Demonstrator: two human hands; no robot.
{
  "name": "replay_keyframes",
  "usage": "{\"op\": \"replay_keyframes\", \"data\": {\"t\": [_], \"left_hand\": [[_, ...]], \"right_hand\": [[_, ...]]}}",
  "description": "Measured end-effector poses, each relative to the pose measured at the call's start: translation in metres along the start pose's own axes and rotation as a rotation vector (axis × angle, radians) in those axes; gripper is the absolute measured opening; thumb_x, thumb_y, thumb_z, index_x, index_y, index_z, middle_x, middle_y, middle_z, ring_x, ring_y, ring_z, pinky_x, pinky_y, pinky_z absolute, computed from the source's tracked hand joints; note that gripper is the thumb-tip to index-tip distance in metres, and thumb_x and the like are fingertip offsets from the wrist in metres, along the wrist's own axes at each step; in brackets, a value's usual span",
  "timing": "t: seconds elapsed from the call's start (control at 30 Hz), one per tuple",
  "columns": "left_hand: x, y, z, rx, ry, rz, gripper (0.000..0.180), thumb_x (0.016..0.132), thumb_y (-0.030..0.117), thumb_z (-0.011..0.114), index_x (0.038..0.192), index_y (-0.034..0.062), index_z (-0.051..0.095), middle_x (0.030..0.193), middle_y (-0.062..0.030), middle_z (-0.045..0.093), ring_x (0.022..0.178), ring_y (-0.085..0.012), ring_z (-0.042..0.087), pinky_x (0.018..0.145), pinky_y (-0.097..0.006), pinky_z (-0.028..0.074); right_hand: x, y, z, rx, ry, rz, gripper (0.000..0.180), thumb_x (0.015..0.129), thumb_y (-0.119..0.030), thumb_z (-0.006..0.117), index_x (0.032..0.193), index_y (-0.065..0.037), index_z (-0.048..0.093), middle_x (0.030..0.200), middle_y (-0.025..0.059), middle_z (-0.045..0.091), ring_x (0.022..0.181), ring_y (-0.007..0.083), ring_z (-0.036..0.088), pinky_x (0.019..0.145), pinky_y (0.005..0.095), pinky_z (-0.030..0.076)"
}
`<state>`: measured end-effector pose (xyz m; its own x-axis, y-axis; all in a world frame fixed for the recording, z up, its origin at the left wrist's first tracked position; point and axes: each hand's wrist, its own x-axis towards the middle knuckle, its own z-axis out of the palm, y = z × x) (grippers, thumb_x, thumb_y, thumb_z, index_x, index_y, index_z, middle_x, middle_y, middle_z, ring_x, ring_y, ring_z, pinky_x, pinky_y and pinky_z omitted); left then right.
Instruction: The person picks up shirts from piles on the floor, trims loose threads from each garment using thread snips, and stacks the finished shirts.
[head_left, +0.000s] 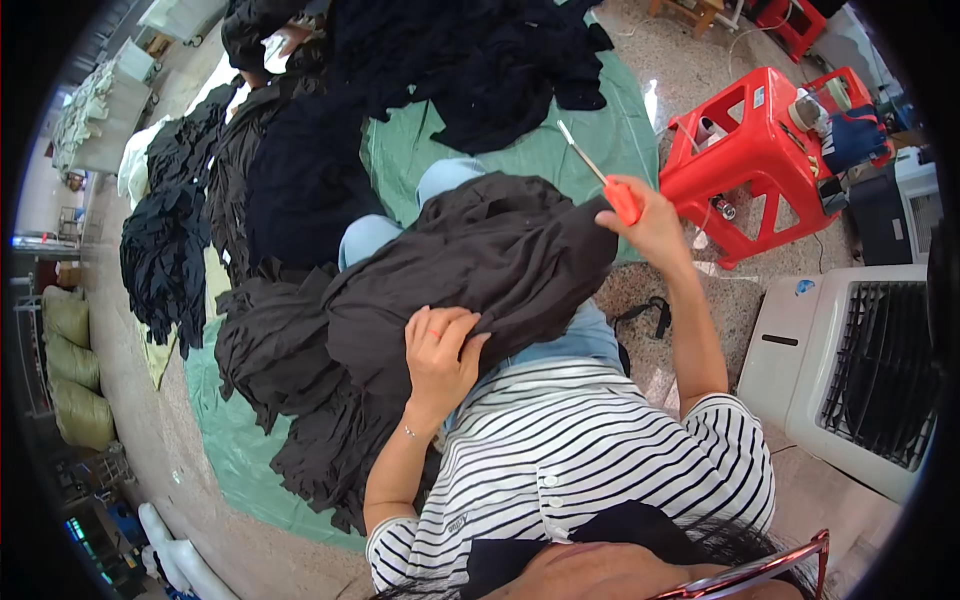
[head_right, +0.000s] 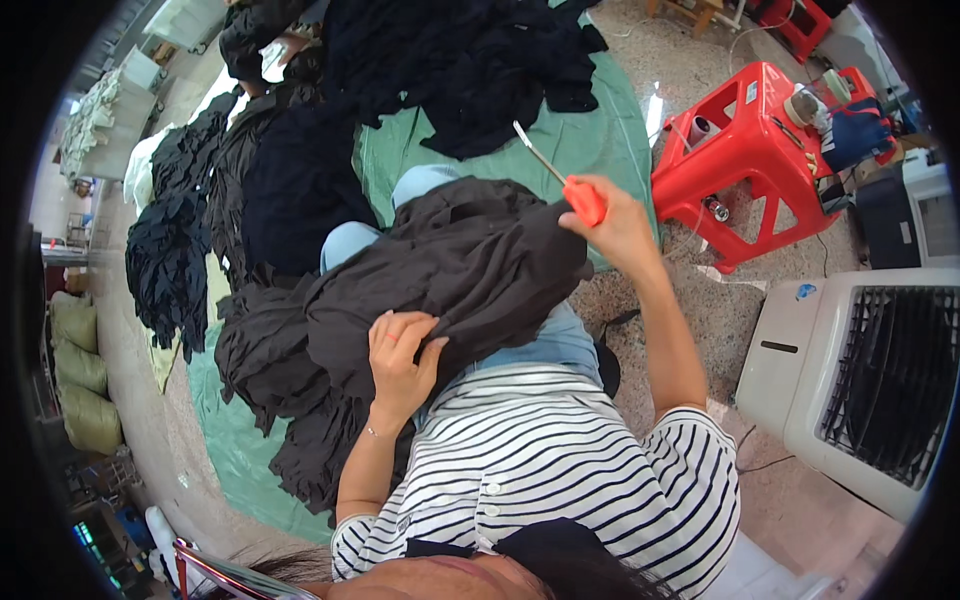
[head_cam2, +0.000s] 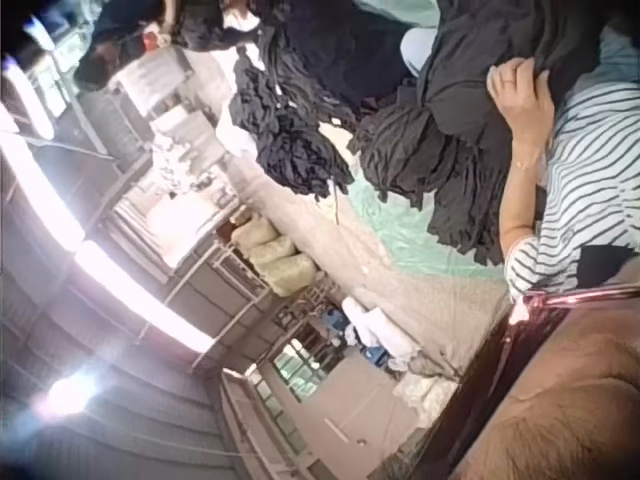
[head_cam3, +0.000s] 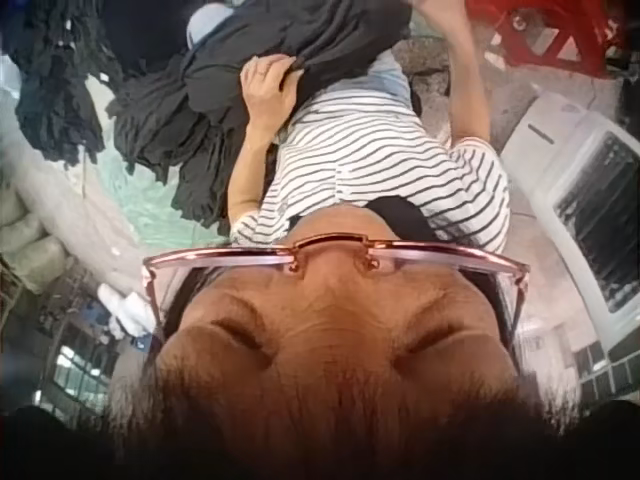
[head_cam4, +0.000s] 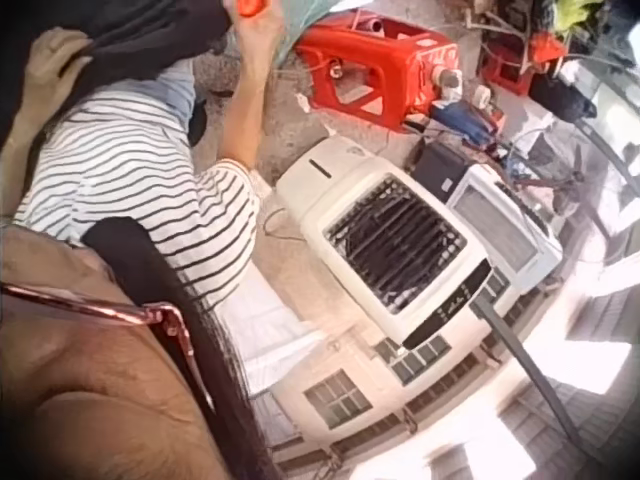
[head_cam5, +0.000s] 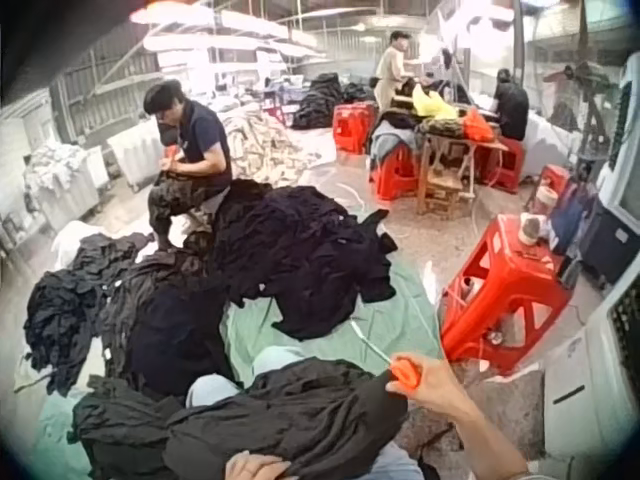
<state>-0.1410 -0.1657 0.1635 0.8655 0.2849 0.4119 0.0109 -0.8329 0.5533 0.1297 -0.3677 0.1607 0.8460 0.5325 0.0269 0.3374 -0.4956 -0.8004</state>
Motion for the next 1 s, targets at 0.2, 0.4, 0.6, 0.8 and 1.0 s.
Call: {"op": "replay_keyframes", "data": {"t": [0.2, 0.4, 0.6, 0.8, 1.0], "left_hand": [[-0.013, 0.0, 0.001, 0.047, -0.031, -0.014, 0.037, 0.076, 0.013, 0.079, 0.109, 0.006, 0.066, 0.107, -0.0069, 0.062, 0.102, -0.0273, 0.058, 0.101, -0.049, 0.037], [-0.016, 0.006, 0.005, 0.08, 0.03, -0.021, 0.05, 0.076, 0.019, 0.079, 0.122, 0.0081, 0.063, 0.126, -0.011, 0.057, 0.115, -0.0295, 0.054, 0.106, -0.049, 0.034], [-0.018, 0.015, -0.011, 0.227, 0.182, -0.08, 0.082, 0.076, 0.031, 0.081, 0.144, 0.0081, 0.041, 0.151, -0.0207, 0.035, 0.14, -0.0381, 0.034, 0.113, -0.062, 0.015], [0.015, -0.036, -0.042, 0.279, 0.298, -0.124, 0.076, 0.067, 0.007, 0.074, 0.138, 0.0098, 0.048, 0.156, -0.024, 0.027, 0.145, -0.0472, 0.02, 0.111, -0.067, 0.017], [0.046, -0.084, -0.113, -0.192, 0.315, -0.364, 0.026, 0.073, -0.011, 0.067, 0.093, 0.0, 0.055, 0.081, -0.0035, 0.054, 0.082, -0.0119, 0.05, 0.077, -0.027, 0.044]], "right_hand": [[-0.01, -0.018, 0.008, -0.016, -0.033, 0.016, 0.058, 0.07, -0.026, 0.085, 0.121, -0.01, 0.062, 0.102, 0.0162, 0.069, 0.097, 0.0322, 0.067, 0.085, 0.037, 0.051], [-0.014, -0.037, -0.017, 0.399, -0.027, -0.145, 0.048, 0.078, 0.002, 0.071, 0.124, -0.003, 0.06, 0.109, 0.0017, 0.063, 0.094, 0.0115, 0.057, 0.087, 0.0259, 0.046], [-0.023, -0.127, -0.097, 0.647, 0.544, -0.409, 0.045, 0.088, -0.001, 0.068, 0.131, 0.001, 0.054, 0.126, 0.0087, 0.058, 0.107, 0.0128, 0.057, 0.09, 0.0269, 0.048], [-0.01, -0.185, -0.123, 0.423, 0.679, -0.751, 0.039, 0.091, -0.001, 0.065, 0.129, 0.004, 0.056, 0.124, 0.0097, 0.062, 0.11, 0.0127, 0.058, 0.094, 0.0267, 0.046], [0.097, -0.202, -0.113, 0.534, 0.43, -0.751, 0.046, 0.085, -0.004, 0.068, 0.13, -0.001, 0.057, 0.103, 0.0008, 0.063, 0.09, 0.0085, 0.059, 0.08, 0.0218, 0.046]]}}
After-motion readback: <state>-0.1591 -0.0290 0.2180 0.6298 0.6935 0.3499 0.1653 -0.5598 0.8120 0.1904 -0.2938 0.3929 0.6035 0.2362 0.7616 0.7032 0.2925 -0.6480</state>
